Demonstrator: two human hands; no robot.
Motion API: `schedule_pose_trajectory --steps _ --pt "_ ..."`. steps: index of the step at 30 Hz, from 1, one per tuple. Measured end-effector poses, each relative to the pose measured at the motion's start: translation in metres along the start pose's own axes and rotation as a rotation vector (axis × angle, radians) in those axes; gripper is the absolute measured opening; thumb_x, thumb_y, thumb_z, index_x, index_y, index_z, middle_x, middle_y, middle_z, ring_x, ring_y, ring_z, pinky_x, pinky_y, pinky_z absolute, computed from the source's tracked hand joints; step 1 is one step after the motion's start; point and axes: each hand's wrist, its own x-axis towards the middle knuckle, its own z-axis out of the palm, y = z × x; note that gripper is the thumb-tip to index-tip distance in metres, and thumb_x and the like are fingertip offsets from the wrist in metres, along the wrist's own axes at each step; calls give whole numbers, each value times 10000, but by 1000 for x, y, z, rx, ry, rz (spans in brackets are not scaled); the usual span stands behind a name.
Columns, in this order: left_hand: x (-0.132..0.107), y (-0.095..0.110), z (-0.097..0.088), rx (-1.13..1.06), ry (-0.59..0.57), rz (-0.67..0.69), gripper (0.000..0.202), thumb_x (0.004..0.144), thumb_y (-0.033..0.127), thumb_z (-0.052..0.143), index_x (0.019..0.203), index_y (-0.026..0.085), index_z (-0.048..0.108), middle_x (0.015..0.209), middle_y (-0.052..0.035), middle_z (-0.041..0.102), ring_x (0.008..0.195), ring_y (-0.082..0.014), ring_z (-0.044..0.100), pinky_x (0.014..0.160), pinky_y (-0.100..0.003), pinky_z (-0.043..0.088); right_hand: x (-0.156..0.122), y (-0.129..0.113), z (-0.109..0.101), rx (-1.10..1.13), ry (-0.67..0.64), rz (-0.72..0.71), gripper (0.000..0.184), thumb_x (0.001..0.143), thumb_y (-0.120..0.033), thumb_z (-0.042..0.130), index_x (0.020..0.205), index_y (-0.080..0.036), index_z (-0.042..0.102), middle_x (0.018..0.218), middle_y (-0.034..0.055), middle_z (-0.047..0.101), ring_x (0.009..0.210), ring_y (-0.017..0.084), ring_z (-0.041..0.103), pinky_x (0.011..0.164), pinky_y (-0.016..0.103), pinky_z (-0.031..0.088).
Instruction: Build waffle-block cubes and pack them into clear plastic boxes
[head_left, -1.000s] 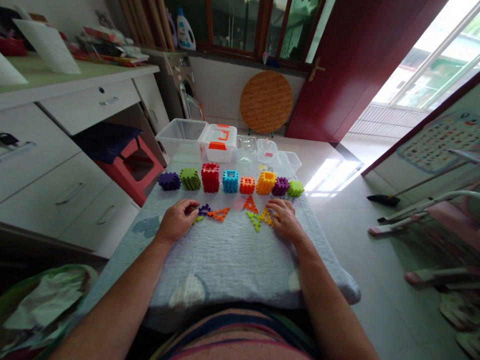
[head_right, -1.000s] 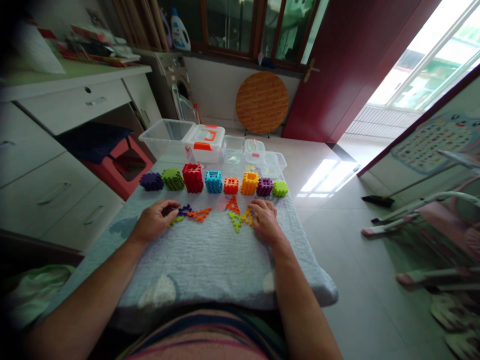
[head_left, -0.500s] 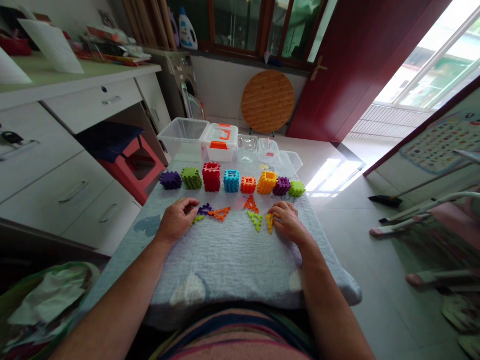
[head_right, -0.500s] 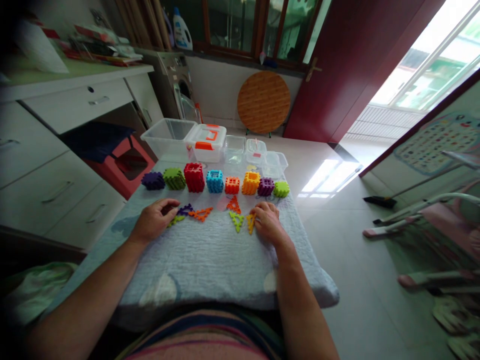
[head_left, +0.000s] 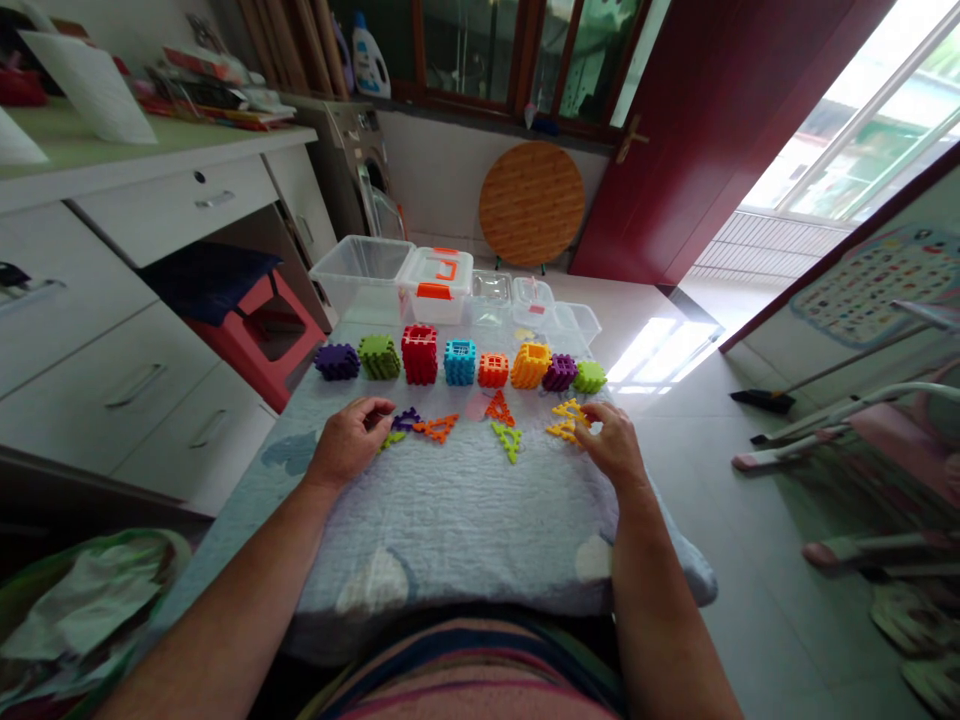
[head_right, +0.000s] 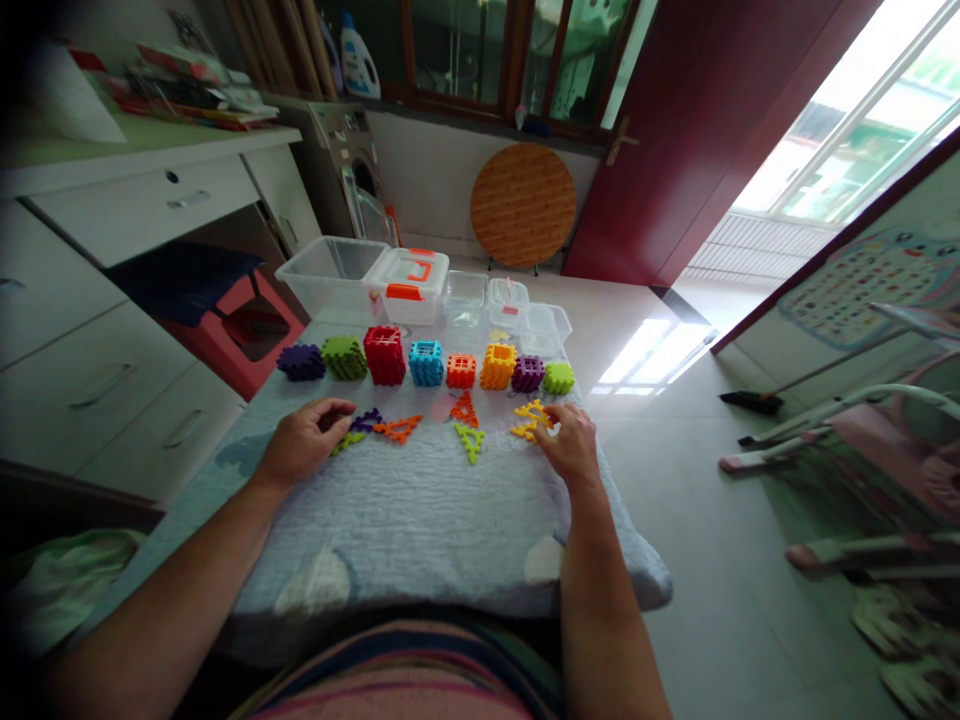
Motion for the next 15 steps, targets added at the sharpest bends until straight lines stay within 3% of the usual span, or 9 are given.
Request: schedule_pose_trajectory --steps 6,15 --pt "-1 2 -1 -4 0 -9 300 769 377 537 956 186 672 917 -53 716 747 -196 653 759 -296 530 -10 6 4 -167 -176 42 196 771 -277 566 891 -204 702 801 48 644 740 181 551 733 308 398" --pt "-1 2 -1 10 -9 -15 320 766 391 534 960 181 678 930 -60 723 752 -190 652 756 -288 528 -11 5 1 -133 -135 59 131 749 -267 576 825 -196 656 805 45 635 760 180 546 743 298 392"
